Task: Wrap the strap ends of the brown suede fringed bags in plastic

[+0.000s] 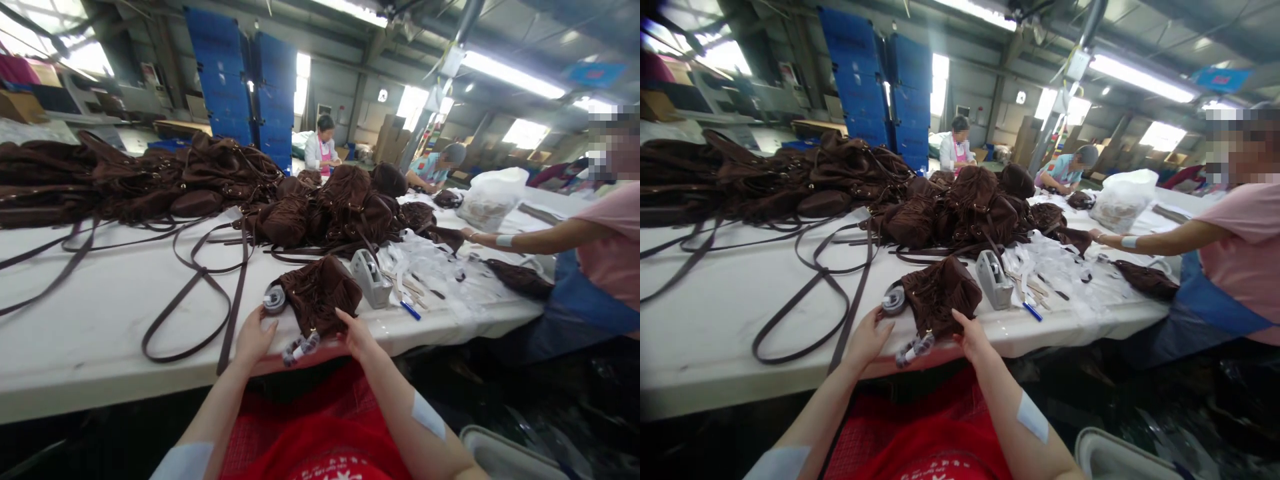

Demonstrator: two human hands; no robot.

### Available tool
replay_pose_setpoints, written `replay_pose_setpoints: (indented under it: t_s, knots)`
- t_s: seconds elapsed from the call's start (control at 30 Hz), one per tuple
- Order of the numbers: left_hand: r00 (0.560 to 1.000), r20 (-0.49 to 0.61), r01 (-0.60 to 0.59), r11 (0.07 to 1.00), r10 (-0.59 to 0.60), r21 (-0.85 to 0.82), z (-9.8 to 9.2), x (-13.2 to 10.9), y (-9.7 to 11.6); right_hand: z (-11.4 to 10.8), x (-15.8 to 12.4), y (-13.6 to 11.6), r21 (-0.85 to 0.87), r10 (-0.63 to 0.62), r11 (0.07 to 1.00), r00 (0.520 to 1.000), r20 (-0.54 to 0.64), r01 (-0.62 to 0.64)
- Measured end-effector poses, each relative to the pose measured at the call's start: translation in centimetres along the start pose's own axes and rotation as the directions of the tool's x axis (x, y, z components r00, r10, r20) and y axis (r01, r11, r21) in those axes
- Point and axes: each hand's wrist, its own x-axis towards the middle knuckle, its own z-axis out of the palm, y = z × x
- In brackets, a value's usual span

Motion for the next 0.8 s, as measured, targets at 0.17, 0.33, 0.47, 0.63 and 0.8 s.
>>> replay_pose_setpoints:
  t_s: [0.17,0.33,0.47,0.63,0.8]
  knots:
    - [0.999,-0.009,-0.054,0.997,0.054,-0.052,0.7,0.3,-1.6,3.1,1.1,-0.3,0.221,0.075,0.97,0.988,0.135,-0.103]
    - [0.999,-0.035,-0.015,0.993,0.011,-0.114,0.8,0.1,-2.0,4.3,1.5,0.4,0.263,-0.057,0.964,0.993,0.105,0.027]
    - [0.99,-0.062,0.102,0.938,-0.129,-0.333,0.8,0.3,-2.1,4.2,1.2,0.0,0.211,0.009,0.977,0.989,0.151,-0.041]
    - [0.957,-0.067,0.207,0.828,-0.282,-0.521,-0.1,0.4,-1.5,4.8,0.3,-3.1,0.285,0.01,0.955,0.972,0.236,-0.079]
    - [0.933,-0.007,0.307,0.804,-0.36,-0.509,-1.4,0.4,-1.8,5.9,-0.5,-7.6,0.303,-0.046,0.95,0.924,0.378,-0.076]
